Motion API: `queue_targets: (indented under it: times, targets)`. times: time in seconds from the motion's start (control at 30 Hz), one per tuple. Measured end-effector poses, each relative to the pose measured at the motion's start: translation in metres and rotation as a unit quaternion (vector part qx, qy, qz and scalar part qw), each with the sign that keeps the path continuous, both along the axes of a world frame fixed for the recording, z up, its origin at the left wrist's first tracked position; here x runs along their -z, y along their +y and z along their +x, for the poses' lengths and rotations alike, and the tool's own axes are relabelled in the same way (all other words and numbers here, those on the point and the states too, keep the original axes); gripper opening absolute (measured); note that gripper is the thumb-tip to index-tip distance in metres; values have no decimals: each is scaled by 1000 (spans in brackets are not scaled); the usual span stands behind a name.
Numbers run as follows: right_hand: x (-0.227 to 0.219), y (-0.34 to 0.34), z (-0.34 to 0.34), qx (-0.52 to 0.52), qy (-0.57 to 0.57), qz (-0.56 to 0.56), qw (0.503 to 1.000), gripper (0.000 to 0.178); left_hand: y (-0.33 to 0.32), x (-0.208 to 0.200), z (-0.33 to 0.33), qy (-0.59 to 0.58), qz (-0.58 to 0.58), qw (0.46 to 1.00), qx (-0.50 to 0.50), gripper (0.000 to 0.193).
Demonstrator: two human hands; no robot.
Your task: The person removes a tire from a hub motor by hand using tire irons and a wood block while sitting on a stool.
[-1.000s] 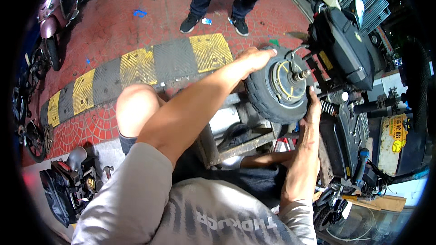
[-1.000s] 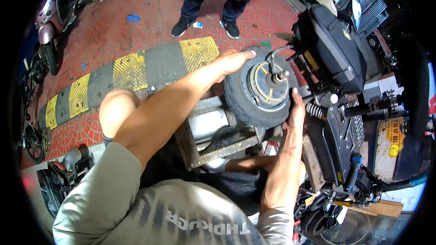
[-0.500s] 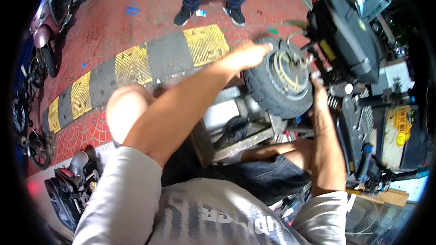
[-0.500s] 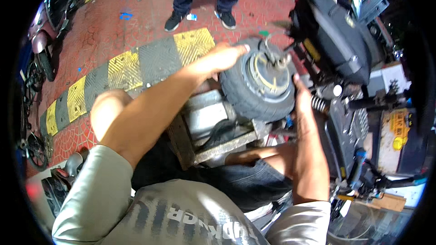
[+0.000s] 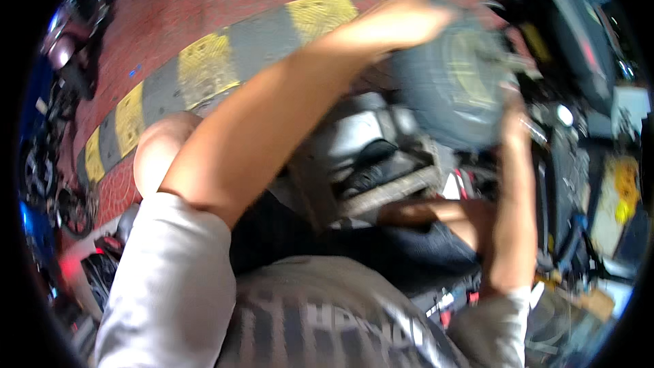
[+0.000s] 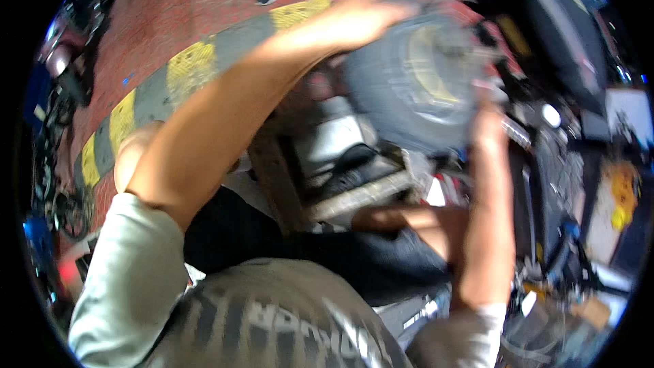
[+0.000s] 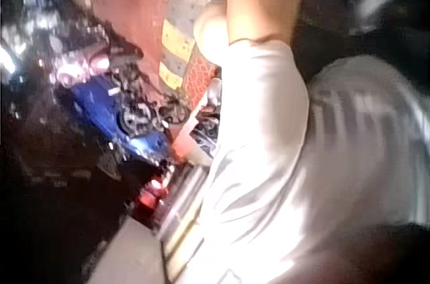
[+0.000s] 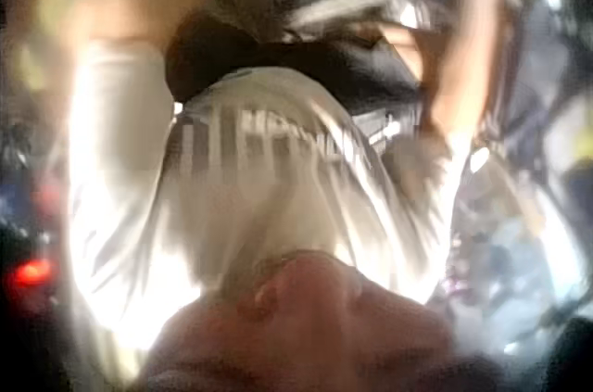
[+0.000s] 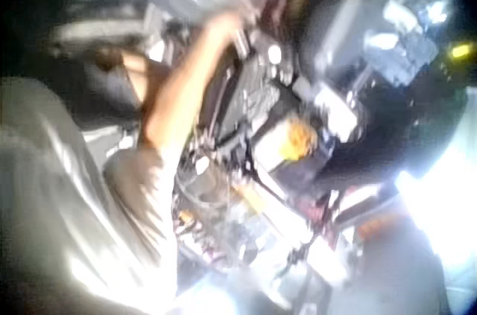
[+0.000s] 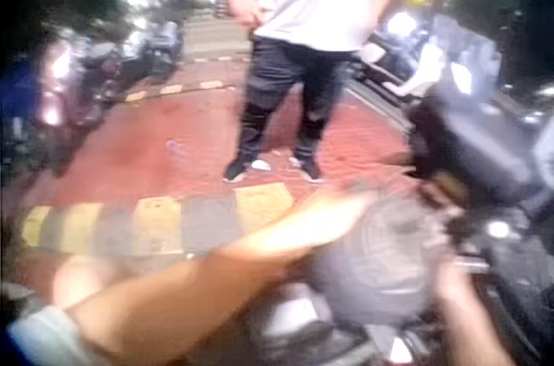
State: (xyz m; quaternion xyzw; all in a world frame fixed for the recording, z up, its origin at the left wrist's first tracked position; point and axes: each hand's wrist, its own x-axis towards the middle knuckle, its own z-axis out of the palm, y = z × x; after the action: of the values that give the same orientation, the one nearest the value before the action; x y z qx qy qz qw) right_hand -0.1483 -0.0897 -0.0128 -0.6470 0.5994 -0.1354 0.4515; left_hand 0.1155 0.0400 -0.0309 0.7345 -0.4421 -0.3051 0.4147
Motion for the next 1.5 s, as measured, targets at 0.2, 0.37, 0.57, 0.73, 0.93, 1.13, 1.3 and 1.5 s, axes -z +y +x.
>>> queue_targets:
  times: [0.2, 0.37, 0.57, 0.73, 0.93, 1.13, 1.3, 1.5]
  targets:
    - [49, -56, -32, -4, -277, 134, 952, 57, -12, -25, -20, 286, 117, 950, -38, 81]
    - [-20, -34, -2, -31, -224, -11, 974, 55, -13, -9, -5, 216, -49, 973, -69, 71]
    - [-5, 24, -39, -53, -225, 147, 962, 53, 42, -22, -31, 150, 66, 978, -129, 68]
    - [66, -44, -41, -58, -160, 1, 985, 59, -18, 50, -10, 266, 63, 961, -49, 76]
    - [24, -61, -5, -36, -156, 152, 975, 73, -28, 21, 4, 385, 120, 914, -53, 84]
    - [-4, -33, 5, -43, -167, 146, 974, 64, -15, 0, -4, 326, 121, 936, -53, 89]
    - [-15, -22, 10, -60, -141, 173, 973, 65, -14, 5, -1, 329, 98, 938, -47, 89]
    - [-8, -30, 7, -52, -169, 190, 966, 59, -13, 8, -2, 343, 91, 934, -46, 88]
